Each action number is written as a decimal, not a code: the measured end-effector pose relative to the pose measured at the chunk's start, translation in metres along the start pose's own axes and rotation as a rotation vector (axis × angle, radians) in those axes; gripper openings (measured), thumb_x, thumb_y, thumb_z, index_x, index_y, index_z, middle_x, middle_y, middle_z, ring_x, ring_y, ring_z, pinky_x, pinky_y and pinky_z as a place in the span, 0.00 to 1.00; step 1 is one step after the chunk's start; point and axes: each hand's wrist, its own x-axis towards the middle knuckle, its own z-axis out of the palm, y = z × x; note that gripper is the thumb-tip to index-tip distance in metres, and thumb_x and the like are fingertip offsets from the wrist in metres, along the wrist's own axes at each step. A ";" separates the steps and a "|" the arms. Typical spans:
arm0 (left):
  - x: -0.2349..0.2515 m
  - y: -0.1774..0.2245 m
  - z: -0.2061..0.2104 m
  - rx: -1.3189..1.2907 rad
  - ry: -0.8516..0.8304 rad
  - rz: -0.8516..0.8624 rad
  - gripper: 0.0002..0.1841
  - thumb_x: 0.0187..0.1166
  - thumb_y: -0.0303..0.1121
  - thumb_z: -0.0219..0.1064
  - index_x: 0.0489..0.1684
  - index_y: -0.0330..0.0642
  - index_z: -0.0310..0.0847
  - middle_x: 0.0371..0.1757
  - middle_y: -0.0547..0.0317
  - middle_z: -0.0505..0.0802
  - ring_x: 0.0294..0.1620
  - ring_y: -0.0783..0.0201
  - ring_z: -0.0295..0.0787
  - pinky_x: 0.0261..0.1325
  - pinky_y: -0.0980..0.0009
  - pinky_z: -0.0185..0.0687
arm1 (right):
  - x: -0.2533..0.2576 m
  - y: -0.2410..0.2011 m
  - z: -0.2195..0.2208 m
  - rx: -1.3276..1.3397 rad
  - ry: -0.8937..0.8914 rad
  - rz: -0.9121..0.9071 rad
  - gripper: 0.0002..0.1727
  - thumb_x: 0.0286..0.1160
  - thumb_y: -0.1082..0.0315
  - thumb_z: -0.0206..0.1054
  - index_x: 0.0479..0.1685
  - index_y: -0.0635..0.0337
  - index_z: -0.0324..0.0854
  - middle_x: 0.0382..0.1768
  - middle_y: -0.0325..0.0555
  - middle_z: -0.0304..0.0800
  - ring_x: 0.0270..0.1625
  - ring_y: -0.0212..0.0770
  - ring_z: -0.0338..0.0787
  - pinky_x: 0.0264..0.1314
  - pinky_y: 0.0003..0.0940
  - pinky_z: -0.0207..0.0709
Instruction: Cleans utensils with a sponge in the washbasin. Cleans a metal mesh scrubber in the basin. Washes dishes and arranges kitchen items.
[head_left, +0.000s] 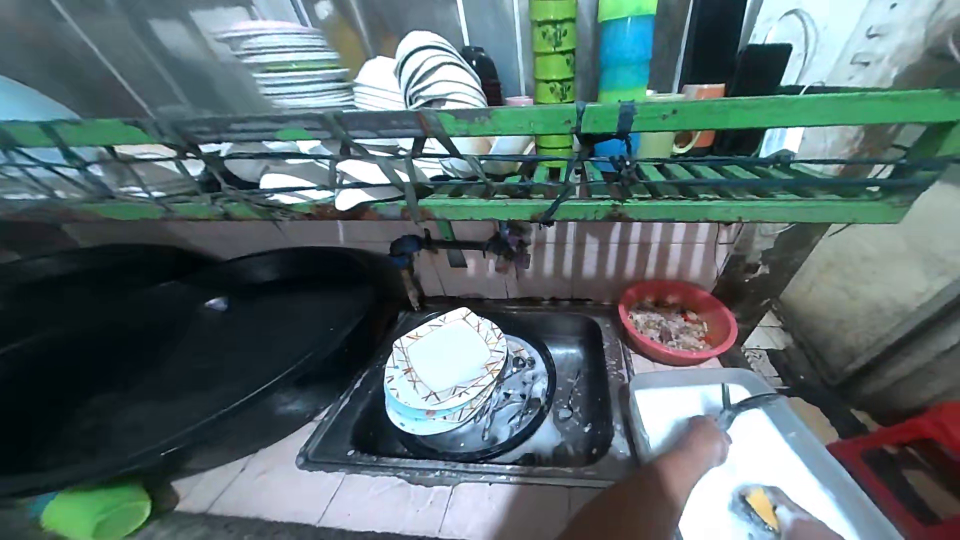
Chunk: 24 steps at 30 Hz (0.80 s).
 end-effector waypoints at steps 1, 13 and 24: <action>-0.001 0.000 -0.001 0.036 0.015 -0.015 0.21 0.89 0.33 0.57 0.75 0.28 0.73 0.69 0.34 0.85 0.70 0.45 0.84 0.75 0.50 0.75 | 0.003 0.003 -0.001 0.026 0.010 0.020 0.34 0.78 0.57 0.70 0.80 0.66 0.72 0.70 0.70 0.83 0.70 0.71 0.85 0.71 0.73 0.72; -0.067 0.007 0.014 -0.616 -0.060 -0.084 0.12 0.88 0.32 0.60 0.57 0.32 0.78 0.32 0.57 0.92 0.29 0.67 0.90 0.36 0.69 0.87 | 0.011 0.023 -0.030 1.136 0.370 -0.079 0.46 0.50 0.66 0.84 0.79 0.62 0.71 0.67 0.51 0.86 0.66 0.40 0.88 0.70 0.39 0.83; -0.088 0.000 0.033 -0.449 0.218 0.022 0.15 0.83 0.24 0.60 0.64 0.28 0.75 0.38 0.50 0.88 0.33 0.65 0.85 0.39 0.67 0.83 | 0.004 0.006 -0.032 0.990 0.162 -0.085 0.35 0.61 0.73 0.80 0.75 0.62 0.75 0.66 0.58 0.86 0.68 0.49 0.86 0.74 0.48 0.78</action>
